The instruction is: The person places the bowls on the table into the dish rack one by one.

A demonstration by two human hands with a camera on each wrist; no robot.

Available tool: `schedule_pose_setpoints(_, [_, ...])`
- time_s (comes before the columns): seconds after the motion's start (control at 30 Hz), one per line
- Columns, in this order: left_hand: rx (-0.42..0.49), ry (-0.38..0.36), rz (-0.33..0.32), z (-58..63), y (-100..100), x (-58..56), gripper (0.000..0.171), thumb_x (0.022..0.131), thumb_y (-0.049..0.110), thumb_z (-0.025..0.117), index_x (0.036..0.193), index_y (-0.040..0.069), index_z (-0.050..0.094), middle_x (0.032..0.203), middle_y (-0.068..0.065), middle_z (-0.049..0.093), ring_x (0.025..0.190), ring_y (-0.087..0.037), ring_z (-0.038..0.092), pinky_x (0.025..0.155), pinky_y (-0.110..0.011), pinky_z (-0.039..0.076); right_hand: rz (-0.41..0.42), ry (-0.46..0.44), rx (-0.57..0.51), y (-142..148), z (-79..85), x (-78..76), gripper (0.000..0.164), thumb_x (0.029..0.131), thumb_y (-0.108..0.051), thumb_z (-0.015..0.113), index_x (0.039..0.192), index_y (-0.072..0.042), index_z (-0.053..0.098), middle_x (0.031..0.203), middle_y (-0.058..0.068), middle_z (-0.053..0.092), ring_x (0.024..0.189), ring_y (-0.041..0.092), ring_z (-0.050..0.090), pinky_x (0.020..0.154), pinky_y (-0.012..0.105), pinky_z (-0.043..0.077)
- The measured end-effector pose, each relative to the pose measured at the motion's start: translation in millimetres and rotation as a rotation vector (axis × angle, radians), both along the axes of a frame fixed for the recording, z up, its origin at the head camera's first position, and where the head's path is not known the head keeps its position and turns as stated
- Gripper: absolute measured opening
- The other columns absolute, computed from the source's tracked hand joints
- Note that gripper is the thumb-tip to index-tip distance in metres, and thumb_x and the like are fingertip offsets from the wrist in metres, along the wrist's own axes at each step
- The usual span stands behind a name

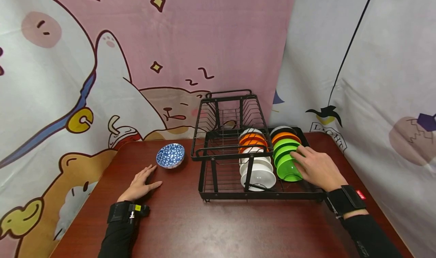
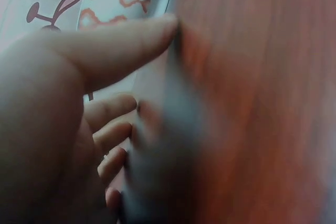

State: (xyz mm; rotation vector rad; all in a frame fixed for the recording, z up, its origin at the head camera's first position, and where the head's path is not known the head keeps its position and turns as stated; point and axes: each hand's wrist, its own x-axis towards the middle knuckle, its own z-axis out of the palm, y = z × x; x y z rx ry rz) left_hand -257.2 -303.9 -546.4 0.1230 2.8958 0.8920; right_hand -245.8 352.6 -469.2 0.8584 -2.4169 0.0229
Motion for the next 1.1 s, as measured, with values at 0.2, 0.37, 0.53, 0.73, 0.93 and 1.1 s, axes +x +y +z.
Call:
schedule_pose_setpoints(0.2, [0.159,-0.003,0.216,28.2,23.4,-8.9,0.06,0.109,0.041,0.047,0.154,0.003,0.04,0.153,-0.028,0.048,0.14,-0.047,0.047,0.114,-0.065,0.038,-0.001,-0.005,-0.03,0.5,-0.7,0.9,0.052,0.074,-0.019,0.088,0.122,-0.01,0.072,0.095,0.005,0.063,0.068,0.013,0.05,0.048,0.024,0.039])
schedule_pose_setpoints(0.37, [0.292,0.019,0.318,30.5,43.3,-24.2,0.059,0.109,0.047,0.044,0.148,0.002,0.046,0.117,-0.027,0.068,0.087,-0.032,0.073,0.079,-0.041,0.061,-0.005,-0.004,-0.062,1.0,-1.7,1.9,0.062,0.102,-0.064,0.047,0.122,-0.011,0.072,0.097,0.004,0.064,0.07,0.013,0.052,0.05,0.025,0.041])
schedule_pose_setpoints(0.53, [0.366,0.0,0.339,21.4,56.7,-36.2,0.048,0.108,0.031,0.054,0.139,-0.004,0.047,0.096,-0.023,0.07,0.064,-0.018,0.069,0.06,-0.032,0.061,-0.025,-0.014,-0.072,1.0,-4.7,3.2,0.066,0.094,-0.07,0.058,0.118,-0.011,0.074,0.096,0.003,0.064,0.07,0.012,0.051,0.05,0.024,0.041])
schedule_pose_setpoints(0.73, [0.424,0.027,0.379,21.9,64.2,-40.2,0.037,0.107,0.016,0.046,0.133,-0.01,0.049,0.084,-0.02,0.068,0.058,-0.016,0.066,0.055,-0.03,0.059,-0.066,-0.016,-0.069,-2.2,-0.3,6.1,0.058,0.077,-0.049,0.086,0.119,-0.01,0.074,0.096,0.004,0.063,0.069,0.012,0.051,0.05,0.023,0.039])
schedule_pose_setpoints(0.93, [0.305,0.134,0.319,53.8,62.2,-31.0,0.039,0.106,0.017,0.045,0.133,-0.011,0.051,0.099,-0.026,0.07,0.065,-0.018,0.068,0.061,-0.029,0.056,-0.127,-0.02,-0.222,-13.3,41.6,4.3,0.053,0.083,-0.041,0.083,0.126,-0.012,0.071,0.1,0.005,0.063,0.07,0.017,0.055,0.052,0.029,0.04])
schedule_pose_setpoints(1.1, [0.304,0.296,0.263,117.8,69.6,-24.5,0.04,0.105,0.017,0.045,0.135,-0.008,0.054,0.112,-0.03,0.07,0.068,-0.026,0.073,0.062,-0.029,0.056,-0.128,-0.211,-0.598,-25.6,89.1,0.8,0.05,0.101,-0.025,0.067,0.149,-0.017,0.055,0.119,0.011,0.062,0.092,0.0,0.059,0.076,0.011,0.044])
